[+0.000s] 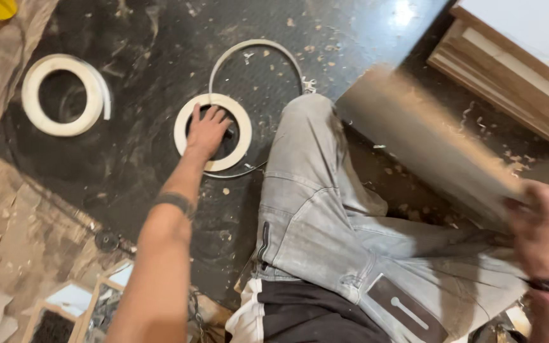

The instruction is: The person sits on the floor and applies white edge banding tape to the edges of wood boards using a hand-held edge banding machine, pressing the machine along the board edge. They then trim and press the tape ends by hand and set finished boards onto a stack beside them.

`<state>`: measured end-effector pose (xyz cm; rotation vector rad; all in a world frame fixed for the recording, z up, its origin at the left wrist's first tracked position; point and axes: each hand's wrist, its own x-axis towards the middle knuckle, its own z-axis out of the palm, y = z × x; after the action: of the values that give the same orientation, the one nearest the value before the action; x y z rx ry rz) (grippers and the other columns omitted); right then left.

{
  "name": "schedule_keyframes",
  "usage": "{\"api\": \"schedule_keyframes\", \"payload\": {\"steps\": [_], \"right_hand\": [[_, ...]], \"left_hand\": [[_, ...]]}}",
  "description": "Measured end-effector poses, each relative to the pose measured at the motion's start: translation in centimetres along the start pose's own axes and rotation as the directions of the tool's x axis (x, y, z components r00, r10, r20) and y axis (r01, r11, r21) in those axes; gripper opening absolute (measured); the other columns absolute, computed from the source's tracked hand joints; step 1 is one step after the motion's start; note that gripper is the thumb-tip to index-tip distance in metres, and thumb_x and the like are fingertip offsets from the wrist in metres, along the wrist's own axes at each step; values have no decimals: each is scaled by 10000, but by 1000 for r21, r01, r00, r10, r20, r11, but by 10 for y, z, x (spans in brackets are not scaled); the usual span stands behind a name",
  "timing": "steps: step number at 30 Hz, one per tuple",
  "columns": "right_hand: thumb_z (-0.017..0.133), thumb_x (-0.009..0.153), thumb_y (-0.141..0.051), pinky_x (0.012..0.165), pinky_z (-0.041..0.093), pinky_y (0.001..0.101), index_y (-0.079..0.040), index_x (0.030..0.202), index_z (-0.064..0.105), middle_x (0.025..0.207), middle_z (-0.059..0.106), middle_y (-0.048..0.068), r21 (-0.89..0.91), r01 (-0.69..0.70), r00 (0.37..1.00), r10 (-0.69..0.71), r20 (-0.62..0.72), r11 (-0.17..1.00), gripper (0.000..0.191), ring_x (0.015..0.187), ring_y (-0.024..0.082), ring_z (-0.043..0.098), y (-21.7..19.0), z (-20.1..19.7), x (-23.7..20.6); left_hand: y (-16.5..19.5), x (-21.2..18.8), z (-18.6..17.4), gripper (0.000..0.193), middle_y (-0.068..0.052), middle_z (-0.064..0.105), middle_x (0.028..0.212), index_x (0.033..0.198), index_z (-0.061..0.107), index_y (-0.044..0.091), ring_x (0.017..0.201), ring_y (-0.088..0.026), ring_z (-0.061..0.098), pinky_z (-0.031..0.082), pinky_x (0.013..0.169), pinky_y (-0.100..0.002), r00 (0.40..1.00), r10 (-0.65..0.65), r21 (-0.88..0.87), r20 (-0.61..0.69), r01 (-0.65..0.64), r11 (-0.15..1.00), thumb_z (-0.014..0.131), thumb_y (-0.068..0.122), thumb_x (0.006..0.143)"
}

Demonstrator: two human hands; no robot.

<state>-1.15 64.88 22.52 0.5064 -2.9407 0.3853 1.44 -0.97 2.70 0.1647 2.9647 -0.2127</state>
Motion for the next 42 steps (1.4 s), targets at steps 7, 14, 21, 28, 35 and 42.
{"api": "schedule_keyframes", "payload": {"steps": [7, 14, 21, 28, 35, 42], "right_hand": [[789, 969, -167, 887, 546, 363, -97, 1152, 681, 1110, 733, 92, -69, -79, 997, 79, -2, 994, 223, 1021, 275, 700, -19, 45, 6], [826, 900, -240, 889, 539, 427, -85, 1225, 710, 1114, 742, 121, 131, -86, 995, 91, -33, 988, 378, 1001, 301, 702, -32, 24, -4], [842, 866, -129, 1030, 552, 358, -41, 1352, 614, 1287, 686, 162, 589, -21, 982, 128, -140, 808, 543, 1170, 277, 689, -65, -3, 10], [839, 859, -102, 1019, 553, 398, -60, 1272, 653, 1198, 718, 138, 555, 111, 965, 45, -259, 824, 455, 1109, 297, 711, -61, 13, -12], [809, 921, -133, 855, 576, 396, -102, 1166, 727, 1121, 747, 108, 206, 75, 968, -22, -248, 976, 260, 1008, 307, 731, -15, -10, -26], [739, 976, -204, 779, 566, 377, -152, 1155, 767, 1108, 768, 64, -11, -159, 984, 158, -89, 987, 189, 941, 274, 722, 78, -45, -90]], "left_hand": [[-14, 9, 16, 216, 9, 661, 1268, 1075, 743, 209, 1375, -194, 495, 165, 1220, -670, 983, -137, 161, 125, 116, 980, 570, 143, 963], [29, 46, -130, 182, -138, 747, 902, 1131, 742, 139, 815, -352, 718, 536, 713, -464, 931, -197, -508, -308, 14, 861, 668, 267, 1025], [222, 71, -272, 169, -124, 723, 817, 1160, 616, 161, 699, -343, 701, 528, 608, -458, 858, 438, -590, -269, -507, 629, 615, 224, 1004], [356, 67, -275, 218, -154, 725, 884, 1117, 587, 127, 851, -408, 686, 511, 696, -522, 725, 602, -699, -336, -620, 356, 588, 331, 1040], [291, 92, -275, 348, -73, 776, 1046, 1159, 670, 159, 822, -273, 753, 571, 721, -390, 777, 594, -657, -209, -562, 503, 688, 428, 939], [186, 109, -282, 304, -32, 764, 1018, 1149, 753, 173, 852, -219, 724, 554, 777, -331, 905, 422, -710, -59, -335, 619, 731, 358, 909]]}}
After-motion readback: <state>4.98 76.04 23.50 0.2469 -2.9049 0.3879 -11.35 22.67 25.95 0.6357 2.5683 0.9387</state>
